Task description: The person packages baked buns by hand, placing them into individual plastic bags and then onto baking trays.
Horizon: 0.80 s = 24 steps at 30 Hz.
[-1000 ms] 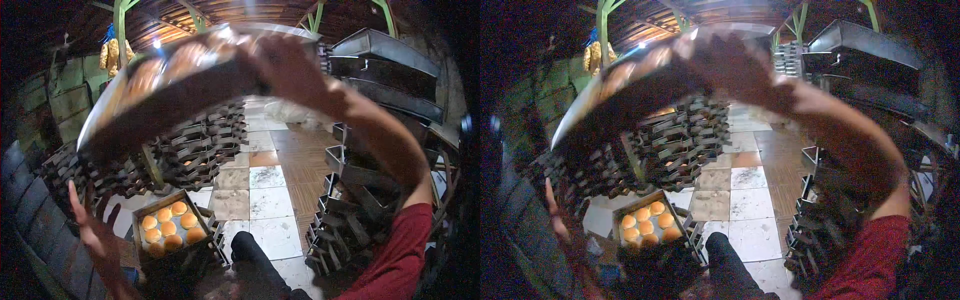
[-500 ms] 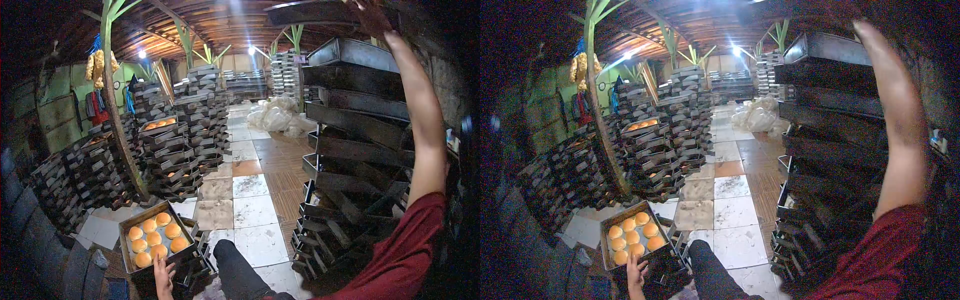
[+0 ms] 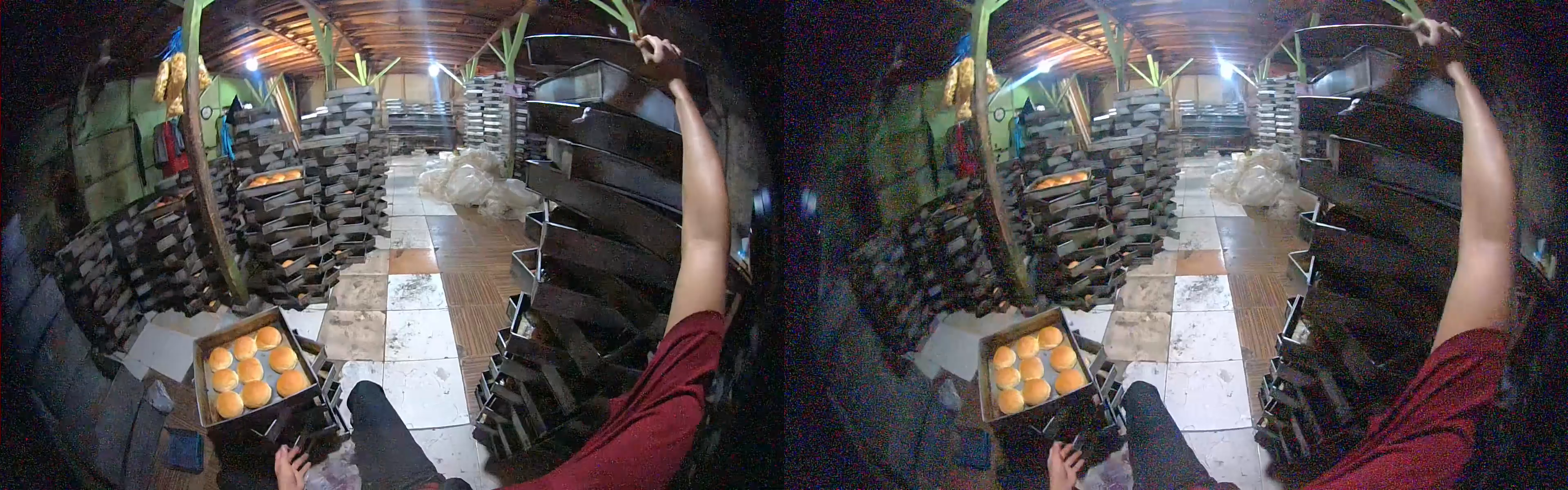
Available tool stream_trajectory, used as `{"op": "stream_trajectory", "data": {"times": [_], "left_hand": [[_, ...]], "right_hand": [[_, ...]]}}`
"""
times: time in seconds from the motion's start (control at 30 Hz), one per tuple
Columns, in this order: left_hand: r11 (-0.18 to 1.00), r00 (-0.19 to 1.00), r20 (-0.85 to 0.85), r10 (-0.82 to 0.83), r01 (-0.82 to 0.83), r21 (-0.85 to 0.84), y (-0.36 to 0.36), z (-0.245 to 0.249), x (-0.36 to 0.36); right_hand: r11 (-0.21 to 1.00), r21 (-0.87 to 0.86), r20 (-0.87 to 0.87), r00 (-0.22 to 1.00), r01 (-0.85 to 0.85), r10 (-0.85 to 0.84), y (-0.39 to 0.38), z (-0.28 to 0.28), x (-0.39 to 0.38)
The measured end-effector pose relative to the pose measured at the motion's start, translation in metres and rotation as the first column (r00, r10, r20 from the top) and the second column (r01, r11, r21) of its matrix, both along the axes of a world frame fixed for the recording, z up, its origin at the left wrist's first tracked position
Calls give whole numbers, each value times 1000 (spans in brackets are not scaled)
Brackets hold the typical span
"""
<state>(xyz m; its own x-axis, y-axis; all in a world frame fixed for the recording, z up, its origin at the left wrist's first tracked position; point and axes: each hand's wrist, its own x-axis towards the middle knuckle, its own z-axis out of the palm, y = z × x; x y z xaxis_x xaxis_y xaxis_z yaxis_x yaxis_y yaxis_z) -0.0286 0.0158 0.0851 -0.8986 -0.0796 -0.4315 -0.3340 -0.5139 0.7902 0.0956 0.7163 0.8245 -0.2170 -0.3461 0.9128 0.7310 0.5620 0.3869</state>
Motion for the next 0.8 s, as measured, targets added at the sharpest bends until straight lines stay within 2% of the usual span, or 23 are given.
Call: {"op": "stream_trajectory", "data": {"times": [0.03,0.07,0.13,0.17,0.2,0.23,0.27,0.3,0.33,0.37,0.4,0.43,0.47,0.5,0.53,0.57,0.6,0.63,0.67,0.7,0.73,0.77,0.8], "left_hand": [[999,1000,8,26,-26,-33,-3,-10,6],[994,997,-9,81,-81,-73,-10,-35,9],[951,958,86,273,-256,-171,-33,-90,11],[946,948,105,301,-284,-154,-41,-111,2],[916,933,35,358,-344,-207,-46,-129,-1],[878,912,-32,409,-402,-260,-44,-145,-1],[907,935,-101,341,-355,-225,-44,-160,-5],[884,969,-44,241,-238,-402,-40,-138,5],[867,969,-23,247,-231,-441,-40,-163,1],[853,964,4,267,-234,-467,-32,-152,6],[785,986,66,152,-80,-615,-26,-113,12],[749,998,59,-19,53,-661,-24,-85,18],[750,997,62,-50,79,-657,-21,-115,17],[751,994,70,-81,107,-652,-16,-145,17],[686,992,64,-107,120,-718,-11,-137,24],[617,990,62,-127,128,-777,-1,-124,26],[619,992,78,-96,121,-776,-1,-118,27],[591,965,103,-243,231,-773,-4,-111,27],[561,913,124,-389,341,-754,-1,-107,31],[579,924,130,-361,331,-745,3,-98,29],[561,896,106,-431,358,-746,1,-87,28],[539,864,91,-496,388,-748,-3,-85,34],[554,837,66,-544,417,-721,-3,-130,30]], "right_hand": [[974,-217,44,997,68,-59,-6,2,2],[984,-165,-28,998,-62,58,11,6,-1],[909,-416,-104,994,-23,-22,-13,-3,-2],[973,-171,-71,986,-158,148,18,9,5],[947,82,7,950,-312,312,66,29,10],[998,5,-23,998,-57,57,67,39,11],[890,-176,-94,907,-420,410,72,38,1],[838,-123,88,847,531,-524,38,29,-4],[982,40,-224,960,183,-170,160,50,-26],[997,80,-214,977,7,11,160,32,-42],[949,-286,-195,978,-130,75,152,12,-56],[759,-611,-186,973,-223,136,144,-13,-64],[762,-605,-179,972,-232,153,102,-87,-67],[919,-302,-3,965,-252,263,28,-135,-49],[947,27,194,931,-320,309,-82,-214,-48],[501,-271,-178,555,-822,813,-162,-282,-74],[475,-286,-172,532,-833,829,-200,-360,-99],[272,-652,-99,435,-708,895,-247,-439,-119],[82,-906,-57,310,-416,949,-296,-511,-134],[-62,-998,-66,168,-32,984,-353,-581,-151],[-136,-917,-130,41,376,991,-412,-646,-172],[-61,-998,-57,-194,-17,979,-459,-687,-180],[-34,-945,-108,-213,324,971,-494,-708,-172]]}}
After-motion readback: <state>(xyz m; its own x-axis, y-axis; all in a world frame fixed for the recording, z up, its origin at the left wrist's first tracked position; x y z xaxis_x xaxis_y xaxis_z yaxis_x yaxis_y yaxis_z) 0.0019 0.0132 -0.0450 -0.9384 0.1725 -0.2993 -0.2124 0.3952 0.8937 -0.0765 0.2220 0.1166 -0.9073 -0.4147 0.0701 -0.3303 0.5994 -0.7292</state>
